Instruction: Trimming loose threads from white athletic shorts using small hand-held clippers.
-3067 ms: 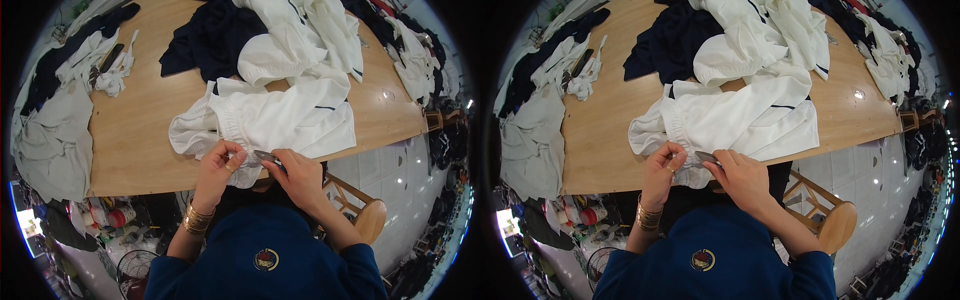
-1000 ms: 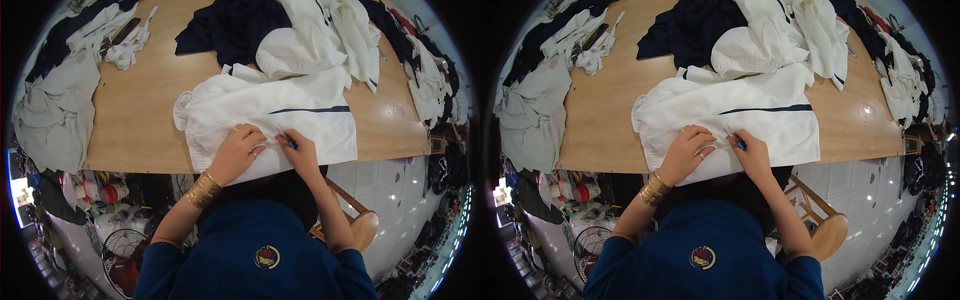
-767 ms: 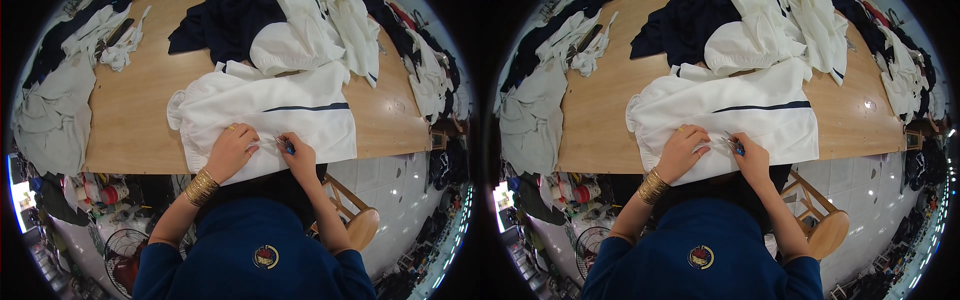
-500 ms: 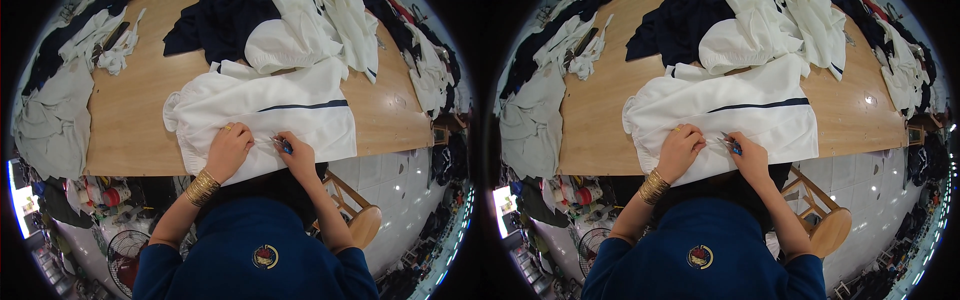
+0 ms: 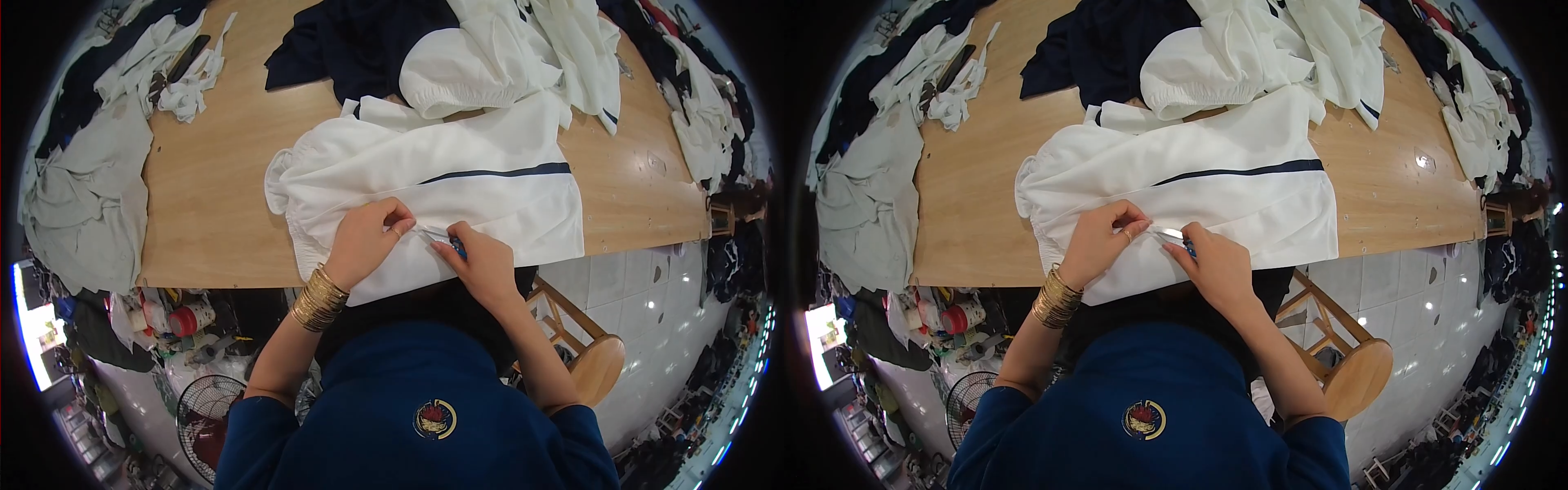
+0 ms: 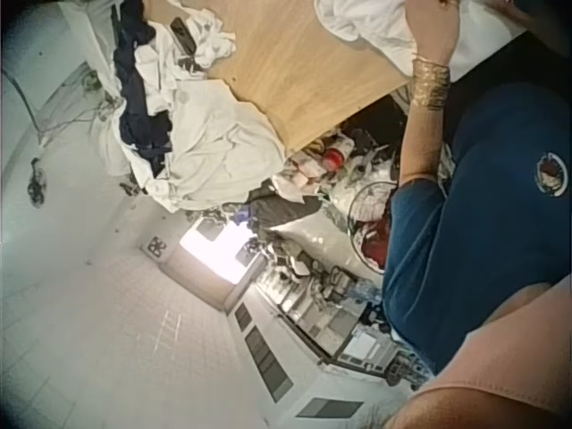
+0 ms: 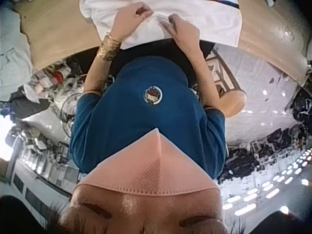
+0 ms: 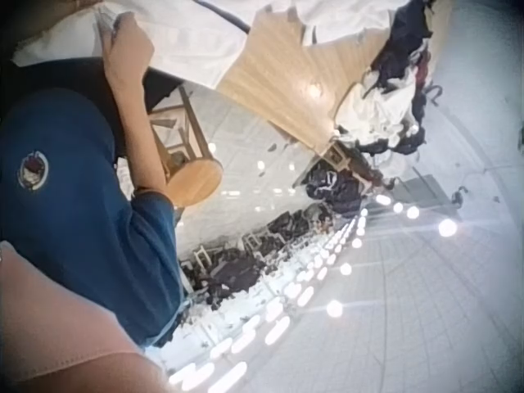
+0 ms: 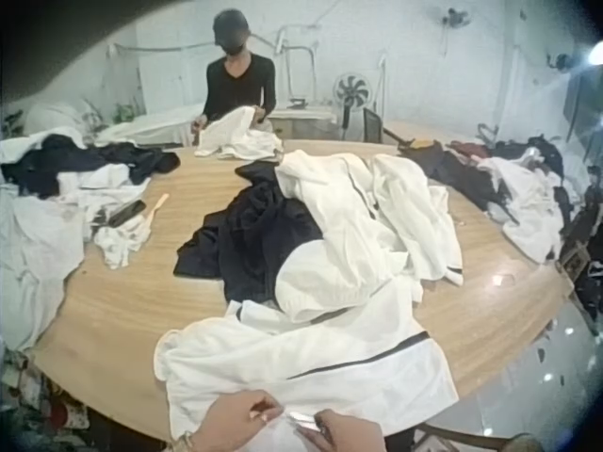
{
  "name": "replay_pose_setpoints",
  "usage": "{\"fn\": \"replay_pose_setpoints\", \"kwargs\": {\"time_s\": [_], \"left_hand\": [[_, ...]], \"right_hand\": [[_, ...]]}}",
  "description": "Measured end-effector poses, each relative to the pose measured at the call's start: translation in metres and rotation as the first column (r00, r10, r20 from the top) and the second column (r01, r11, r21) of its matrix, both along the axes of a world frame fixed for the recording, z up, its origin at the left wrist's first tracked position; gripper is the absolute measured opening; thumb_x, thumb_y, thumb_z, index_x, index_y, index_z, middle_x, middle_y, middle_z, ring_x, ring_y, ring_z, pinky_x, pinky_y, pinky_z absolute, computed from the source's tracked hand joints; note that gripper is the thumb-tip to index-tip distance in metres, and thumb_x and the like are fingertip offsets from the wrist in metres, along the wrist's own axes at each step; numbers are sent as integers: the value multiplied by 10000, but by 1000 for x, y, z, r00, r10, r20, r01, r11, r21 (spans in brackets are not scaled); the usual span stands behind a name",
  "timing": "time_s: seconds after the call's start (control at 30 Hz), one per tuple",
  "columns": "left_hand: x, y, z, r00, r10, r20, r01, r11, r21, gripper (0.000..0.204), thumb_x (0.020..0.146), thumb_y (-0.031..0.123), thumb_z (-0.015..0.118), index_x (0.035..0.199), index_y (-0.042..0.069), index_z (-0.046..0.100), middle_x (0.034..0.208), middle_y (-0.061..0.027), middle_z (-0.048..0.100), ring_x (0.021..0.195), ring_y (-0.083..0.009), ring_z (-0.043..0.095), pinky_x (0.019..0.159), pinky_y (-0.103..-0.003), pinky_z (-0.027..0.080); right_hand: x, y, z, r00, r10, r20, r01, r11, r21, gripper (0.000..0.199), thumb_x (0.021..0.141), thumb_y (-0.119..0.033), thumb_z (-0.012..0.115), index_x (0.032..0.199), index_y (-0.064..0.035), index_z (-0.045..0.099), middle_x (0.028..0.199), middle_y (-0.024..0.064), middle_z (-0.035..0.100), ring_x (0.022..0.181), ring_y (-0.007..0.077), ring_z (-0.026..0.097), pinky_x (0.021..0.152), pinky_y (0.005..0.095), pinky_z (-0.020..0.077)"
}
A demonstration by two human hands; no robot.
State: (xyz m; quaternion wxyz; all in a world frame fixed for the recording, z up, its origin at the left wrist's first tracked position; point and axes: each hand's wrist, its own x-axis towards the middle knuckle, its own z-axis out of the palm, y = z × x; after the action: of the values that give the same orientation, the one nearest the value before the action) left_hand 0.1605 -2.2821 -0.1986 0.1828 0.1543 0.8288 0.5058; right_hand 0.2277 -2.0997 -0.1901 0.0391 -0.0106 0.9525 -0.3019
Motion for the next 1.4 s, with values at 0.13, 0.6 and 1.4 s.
{"fn": "replay_pose_setpoints", "kwargs": {"time_s": [0.13, 0.6, 1.4], "left_hand": [[-2, 1, 3, 998, 25, 65, -26, 999, 26, 124, 810, 112, 604, 845, -6, 594, 764, -113, 646, 714, -210, 635, 671, -279, 490], [-1, 1, 1, 998, 14, 55, -16, 999, 41, 121, 822, 100, 612, 840, -16, 585, 744, -57, 641, 668, -85, 586, 605, -215, 444], [-4, -279, 31, 948, -30, 316, -205, 703, 681, 243, 897, 163, 485, 1093, 18, 482, 742, -69, 562, 736, -182, 602, 686, -290, 470]], "right_hand": [[-1, -6, -4, 1000, -4, 3, 4, 998, 67, 281, 821, -340, 595, 854, -68, 535, 684, 90, 595, 620, 268, 587, 540, 349, 439], [-3, -11, -9, 995, 0, -96, 12, 992, 126, 306, 828, -366, 572, 763, -77, 493, 610, 69, 570, 553, 259, 571, 491, 356, 440], [2, 185, 26, 639, -764, -89, 745, 644, -172, 263, 778, -290, 657, 837, -38, 610, 692, 91, 596, 610, 187, 544, 582, 301, 424]]}}
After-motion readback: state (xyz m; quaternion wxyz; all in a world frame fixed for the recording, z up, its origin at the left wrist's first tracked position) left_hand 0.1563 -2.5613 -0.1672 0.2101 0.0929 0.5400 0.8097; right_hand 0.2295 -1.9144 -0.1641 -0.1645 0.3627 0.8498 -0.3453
